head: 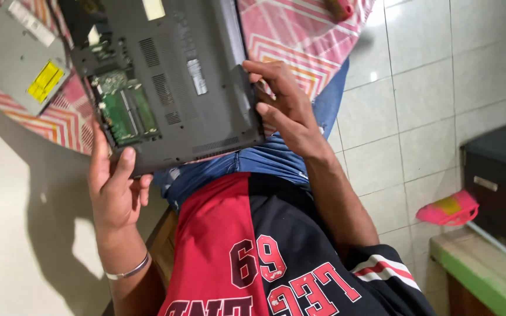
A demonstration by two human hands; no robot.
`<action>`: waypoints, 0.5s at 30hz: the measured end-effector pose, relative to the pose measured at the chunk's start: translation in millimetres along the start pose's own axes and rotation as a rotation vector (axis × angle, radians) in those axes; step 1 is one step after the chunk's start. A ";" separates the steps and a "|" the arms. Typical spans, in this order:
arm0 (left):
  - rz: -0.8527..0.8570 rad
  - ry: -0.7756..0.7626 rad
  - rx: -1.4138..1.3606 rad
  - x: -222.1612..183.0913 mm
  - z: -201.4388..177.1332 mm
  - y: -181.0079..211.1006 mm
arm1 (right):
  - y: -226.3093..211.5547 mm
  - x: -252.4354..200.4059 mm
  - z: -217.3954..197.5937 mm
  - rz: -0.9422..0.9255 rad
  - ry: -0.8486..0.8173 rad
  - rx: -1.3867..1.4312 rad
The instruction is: Disassembling a laptop by removing the optical drive and unscrewing the bottom cover.
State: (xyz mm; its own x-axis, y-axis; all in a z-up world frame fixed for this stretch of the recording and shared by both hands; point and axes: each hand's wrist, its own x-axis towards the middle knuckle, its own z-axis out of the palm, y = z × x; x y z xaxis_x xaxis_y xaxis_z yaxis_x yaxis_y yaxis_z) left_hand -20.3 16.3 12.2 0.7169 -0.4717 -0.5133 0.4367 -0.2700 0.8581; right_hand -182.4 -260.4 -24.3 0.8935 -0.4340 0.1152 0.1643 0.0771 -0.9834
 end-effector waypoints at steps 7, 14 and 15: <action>-0.034 0.022 0.008 1.7 -9.5 -8.1 | -8.8 7.4 -0.3 0.139 0.037 0.079; 0.025 0.010 0.033 7.2 -35.4 -25.5 | -8.1 15.4 -0.7 0.049 0.137 -0.027; 0.019 0.011 0.021 7.3 -36.6 -26.0 | -9.4 16.4 -1.4 0.052 0.126 -0.013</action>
State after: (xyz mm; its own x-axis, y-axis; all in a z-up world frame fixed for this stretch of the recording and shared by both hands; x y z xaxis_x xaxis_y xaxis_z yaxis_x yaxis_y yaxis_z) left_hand -6.5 50.6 -14.3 0.7307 -0.4679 -0.4971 0.4117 -0.2789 0.8676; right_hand -169.9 -269.5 -13.4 0.8407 -0.5395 0.0466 0.1131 0.0908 -0.9894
